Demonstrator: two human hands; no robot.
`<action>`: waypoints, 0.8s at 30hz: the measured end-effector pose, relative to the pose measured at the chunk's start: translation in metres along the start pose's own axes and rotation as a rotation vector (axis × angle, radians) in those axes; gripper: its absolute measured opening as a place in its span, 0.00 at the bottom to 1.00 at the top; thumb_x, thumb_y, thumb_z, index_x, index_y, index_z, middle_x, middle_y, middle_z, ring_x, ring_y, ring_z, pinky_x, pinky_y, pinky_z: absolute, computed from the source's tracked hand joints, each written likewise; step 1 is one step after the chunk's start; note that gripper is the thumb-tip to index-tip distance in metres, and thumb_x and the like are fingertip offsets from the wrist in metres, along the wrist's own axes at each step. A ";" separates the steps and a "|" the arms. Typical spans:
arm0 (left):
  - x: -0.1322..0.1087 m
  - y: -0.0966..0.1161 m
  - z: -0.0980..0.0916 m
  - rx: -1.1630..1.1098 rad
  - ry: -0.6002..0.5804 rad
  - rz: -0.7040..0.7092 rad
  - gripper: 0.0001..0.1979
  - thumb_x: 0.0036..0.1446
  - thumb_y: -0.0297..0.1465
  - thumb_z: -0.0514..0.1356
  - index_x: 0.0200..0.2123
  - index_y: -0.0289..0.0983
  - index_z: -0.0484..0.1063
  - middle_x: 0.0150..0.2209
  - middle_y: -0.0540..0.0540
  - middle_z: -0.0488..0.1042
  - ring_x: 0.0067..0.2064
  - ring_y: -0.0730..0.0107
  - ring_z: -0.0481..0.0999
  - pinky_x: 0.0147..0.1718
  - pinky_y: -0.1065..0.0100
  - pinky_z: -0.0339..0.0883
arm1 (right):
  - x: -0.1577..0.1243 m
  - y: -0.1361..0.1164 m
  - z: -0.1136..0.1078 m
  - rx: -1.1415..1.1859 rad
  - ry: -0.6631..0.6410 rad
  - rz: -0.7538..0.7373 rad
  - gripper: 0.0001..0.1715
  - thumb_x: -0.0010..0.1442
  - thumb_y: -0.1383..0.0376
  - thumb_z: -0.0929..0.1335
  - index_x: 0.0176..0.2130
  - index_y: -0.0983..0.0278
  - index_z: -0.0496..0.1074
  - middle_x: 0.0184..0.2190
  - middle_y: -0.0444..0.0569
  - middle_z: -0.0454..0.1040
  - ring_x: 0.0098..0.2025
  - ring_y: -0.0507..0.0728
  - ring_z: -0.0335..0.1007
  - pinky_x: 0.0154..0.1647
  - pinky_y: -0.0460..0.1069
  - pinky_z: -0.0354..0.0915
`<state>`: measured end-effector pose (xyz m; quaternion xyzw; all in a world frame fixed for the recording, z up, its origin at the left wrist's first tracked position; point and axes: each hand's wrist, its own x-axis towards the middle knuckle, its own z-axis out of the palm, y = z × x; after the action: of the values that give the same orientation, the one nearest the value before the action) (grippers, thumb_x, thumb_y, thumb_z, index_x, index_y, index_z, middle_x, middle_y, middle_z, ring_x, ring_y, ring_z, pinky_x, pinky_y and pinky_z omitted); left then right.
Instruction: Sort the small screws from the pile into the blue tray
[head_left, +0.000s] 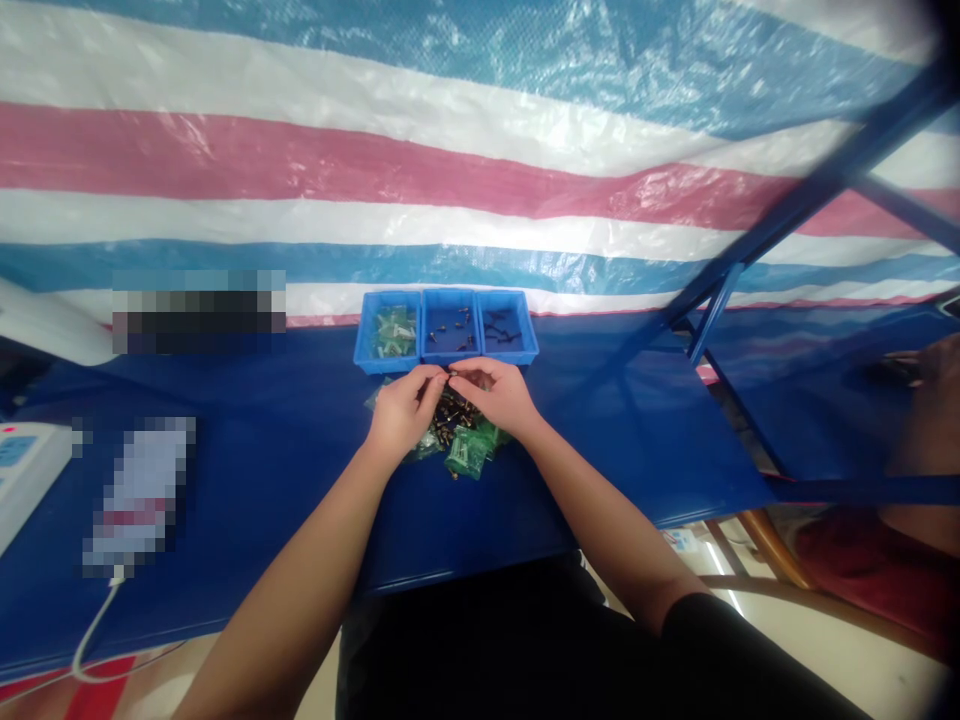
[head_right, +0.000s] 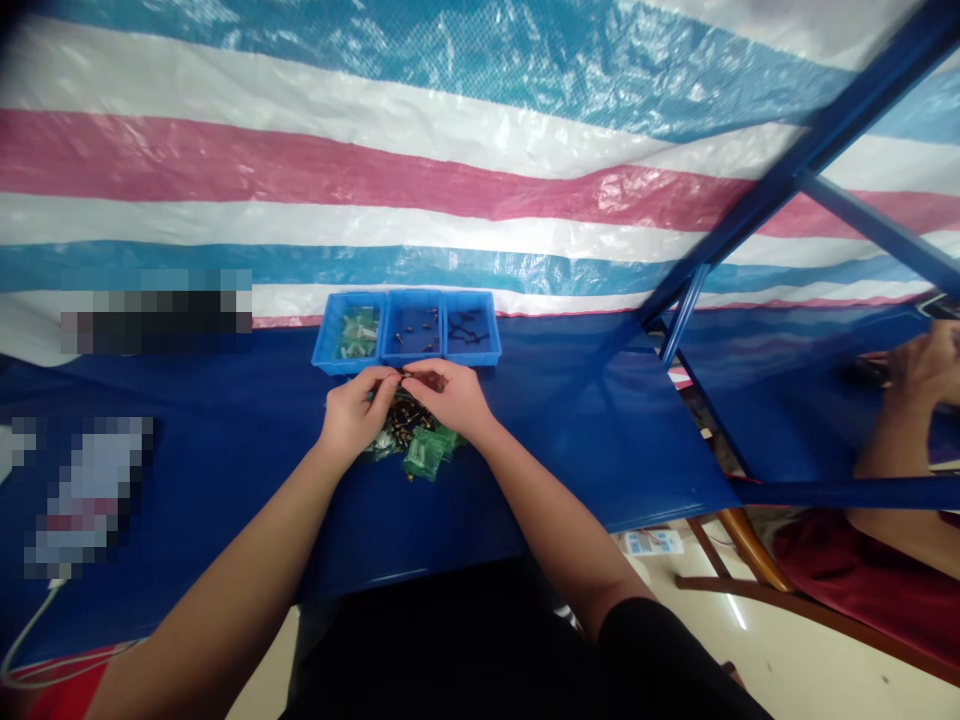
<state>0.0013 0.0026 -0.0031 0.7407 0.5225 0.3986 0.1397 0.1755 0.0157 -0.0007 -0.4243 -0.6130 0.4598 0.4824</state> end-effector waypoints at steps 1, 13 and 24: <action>0.000 0.000 0.000 0.000 0.000 -0.002 0.13 0.65 0.39 0.54 0.41 0.39 0.75 0.35 0.48 0.79 0.34 0.72 0.77 0.35 0.73 0.66 | 0.000 0.000 0.000 0.000 0.001 0.002 0.17 0.54 0.56 0.72 0.42 0.62 0.78 0.36 0.49 0.80 0.36 0.54 0.76 0.40 0.50 0.73; -0.002 -0.005 0.004 -0.009 0.032 0.049 0.13 0.63 0.37 0.57 0.45 0.38 0.76 0.29 0.50 0.77 0.29 0.75 0.75 0.30 0.74 0.66 | 0.000 -0.004 0.001 0.000 0.019 -0.020 0.15 0.54 0.58 0.73 0.40 0.63 0.78 0.34 0.49 0.80 0.33 0.53 0.74 0.36 0.49 0.71; -0.001 -0.007 0.004 0.013 0.018 0.066 0.13 0.63 0.37 0.57 0.45 0.38 0.76 0.34 0.47 0.80 0.32 0.71 0.77 0.32 0.72 0.67 | -0.001 -0.006 0.000 -0.068 0.031 -0.055 0.13 0.54 0.60 0.73 0.40 0.62 0.79 0.36 0.49 0.80 0.34 0.53 0.74 0.37 0.49 0.71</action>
<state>-0.0008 0.0054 -0.0111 0.7549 0.5015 0.4062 0.1167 0.1755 0.0131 0.0052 -0.4306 -0.6324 0.4186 0.4893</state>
